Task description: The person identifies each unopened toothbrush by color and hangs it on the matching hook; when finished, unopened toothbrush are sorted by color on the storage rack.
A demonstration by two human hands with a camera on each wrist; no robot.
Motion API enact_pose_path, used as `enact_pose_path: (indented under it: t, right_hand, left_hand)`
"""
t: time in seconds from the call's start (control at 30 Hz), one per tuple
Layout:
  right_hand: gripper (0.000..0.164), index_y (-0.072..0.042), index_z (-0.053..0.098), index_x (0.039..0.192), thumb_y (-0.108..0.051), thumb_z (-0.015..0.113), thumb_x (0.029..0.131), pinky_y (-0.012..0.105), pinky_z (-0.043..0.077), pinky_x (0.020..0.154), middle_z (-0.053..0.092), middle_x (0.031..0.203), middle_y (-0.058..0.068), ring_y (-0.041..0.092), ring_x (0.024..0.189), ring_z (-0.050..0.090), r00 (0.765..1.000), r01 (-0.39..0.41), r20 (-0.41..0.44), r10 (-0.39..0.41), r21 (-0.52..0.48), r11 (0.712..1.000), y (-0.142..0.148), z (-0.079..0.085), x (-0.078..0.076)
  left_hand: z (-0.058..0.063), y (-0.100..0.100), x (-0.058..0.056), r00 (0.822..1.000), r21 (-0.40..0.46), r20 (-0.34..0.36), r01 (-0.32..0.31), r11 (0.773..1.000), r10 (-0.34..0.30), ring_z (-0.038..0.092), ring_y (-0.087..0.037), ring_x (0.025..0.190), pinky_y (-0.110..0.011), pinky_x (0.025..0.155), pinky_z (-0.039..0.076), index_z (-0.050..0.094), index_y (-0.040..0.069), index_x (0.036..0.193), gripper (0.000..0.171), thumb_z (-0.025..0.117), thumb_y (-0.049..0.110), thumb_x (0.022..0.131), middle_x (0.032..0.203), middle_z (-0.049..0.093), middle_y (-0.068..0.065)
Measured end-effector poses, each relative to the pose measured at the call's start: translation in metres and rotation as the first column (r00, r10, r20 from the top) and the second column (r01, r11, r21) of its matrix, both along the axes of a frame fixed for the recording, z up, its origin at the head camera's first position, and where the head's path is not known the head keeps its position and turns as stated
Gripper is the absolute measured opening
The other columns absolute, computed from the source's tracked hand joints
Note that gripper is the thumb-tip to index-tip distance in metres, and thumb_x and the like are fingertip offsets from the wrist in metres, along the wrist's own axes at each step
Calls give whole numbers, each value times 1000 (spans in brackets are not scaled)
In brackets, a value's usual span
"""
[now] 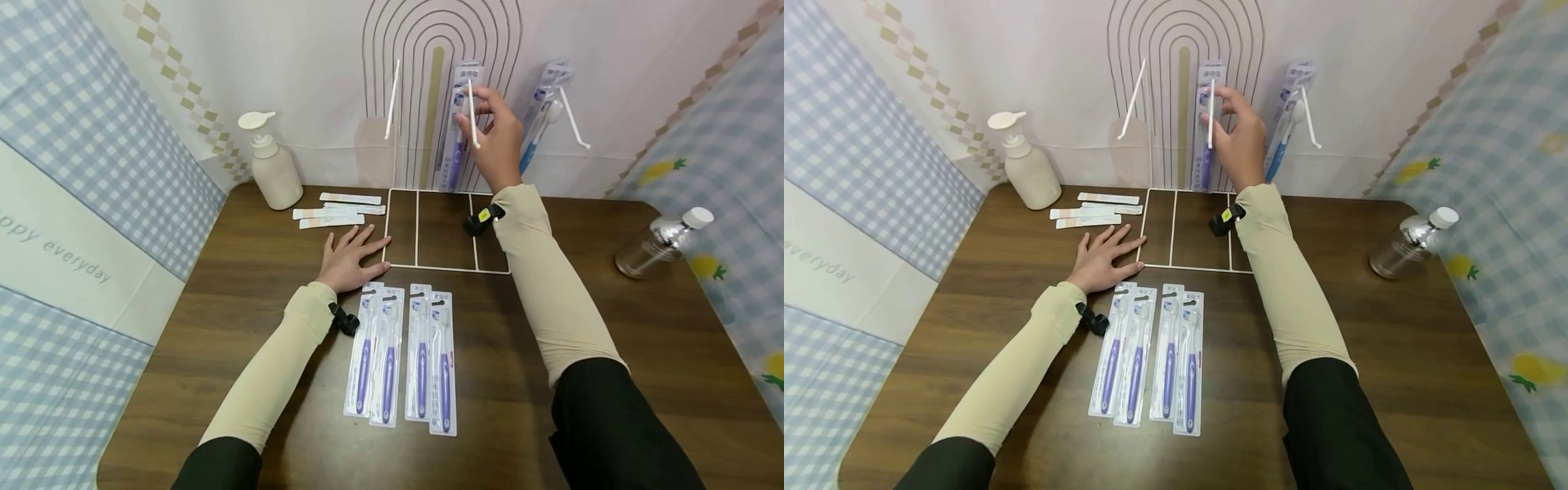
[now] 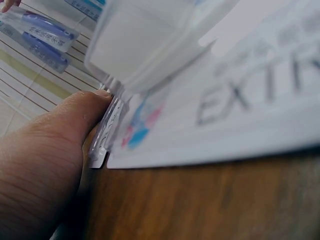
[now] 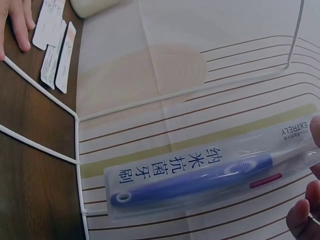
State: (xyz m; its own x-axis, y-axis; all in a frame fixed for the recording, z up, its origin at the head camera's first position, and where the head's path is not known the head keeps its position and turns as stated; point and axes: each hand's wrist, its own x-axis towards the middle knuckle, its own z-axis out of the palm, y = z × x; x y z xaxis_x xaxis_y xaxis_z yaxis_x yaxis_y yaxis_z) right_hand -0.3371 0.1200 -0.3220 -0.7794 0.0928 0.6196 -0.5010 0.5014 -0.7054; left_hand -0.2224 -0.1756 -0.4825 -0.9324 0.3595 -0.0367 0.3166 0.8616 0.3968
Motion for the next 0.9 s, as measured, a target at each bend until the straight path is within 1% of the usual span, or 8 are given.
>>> enact_pose_path:
  t: [0.13,0.27,0.43,0.57,0.67,0.73,0.83,0.9]
  right_hand:
    - [40,-18,69,137,-23,79,98,25,40,65,74,115,6,17,67,47,999,-30,25,29,16,999,-1,-1,4]
    - [45,-18,68,139,-20,81,96,23,42,68,69,130,6,13,70,48,998,-44,55,44,5,999,3,1,18]
    - [45,-15,71,134,-16,85,91,22,44,66,61,124,-1,9,69,48,999,-36,21,37,-38,999,10,8,58]
    - [40,-9,73,128,-12,85,90,23,44,65,57,112,-6,9,69,48,996,-91,-5,91,-17,996,15,4,101]
    - [34,-6,74,123,-11,85,91,23,44,64,59,107,-2,11,70,49,989,-147,16,146,72,987,20,-11,133]
    - [31,-7,76,121,-12,85,92,23,44,62,64,106,1,13,69,50,981,-192,61,185,156,969,23,-26,152]
    - [30,-11,78,119,-16,86,91,27,45,60,68,103,4,15,67,52,957,-273,173,231,280,920,26,-55,175]
    - [31,-13,78,120,-19,86,91,33,49,65,70,104,5,19,72,57,930,-334,269,251,334,881,26,-77,185]
  left_hand:
    - [-3,-1,2,1000,2,-2,-2,1000,2,7,-24,163,-63,125,-10,38,48,162,66,54,69,101,176,17,7]
    - [-4,-2,3,1000,-1,1,1,1000,-1,7,-23,163,-63,125,-10,38,48,162,67,54,69,101,176,17,7]
    - [-4,-2,3,1000,8,-7,4,1000,-4,7,-24,163,-63,125,-9,39,47,162,67,55,68,101,176,18,6]
    - [-3,-3,2,1000,7,-13,0,1000,0,8,-25,163,-63,125,-9,39,47,162,67,56,68,101,176,18,6]
    - [-3,-3,0,1000,2,-13,0,1000,0,8,-24,163,-63,125,-9,39,47,162,67,55,69,101,176,17,6]
    - [-3,-3,-1,1000,6,-14,4,1000,-4,8,-25,163,-63,125,-9,39,47,162,67,55,69,101,176,18,6]
    - [-2,-2,-2,1000,14,-13,8,1000,-8,8,-24,163,-62,125,-9,39,48,161,66,55,69,101,176,18,6]
    - [-1,-2,-2,1000,13,-14,6,1000,-6,8,-24,163,-63,125,-9,40,48,161,66,55,69,101,176,18,6]
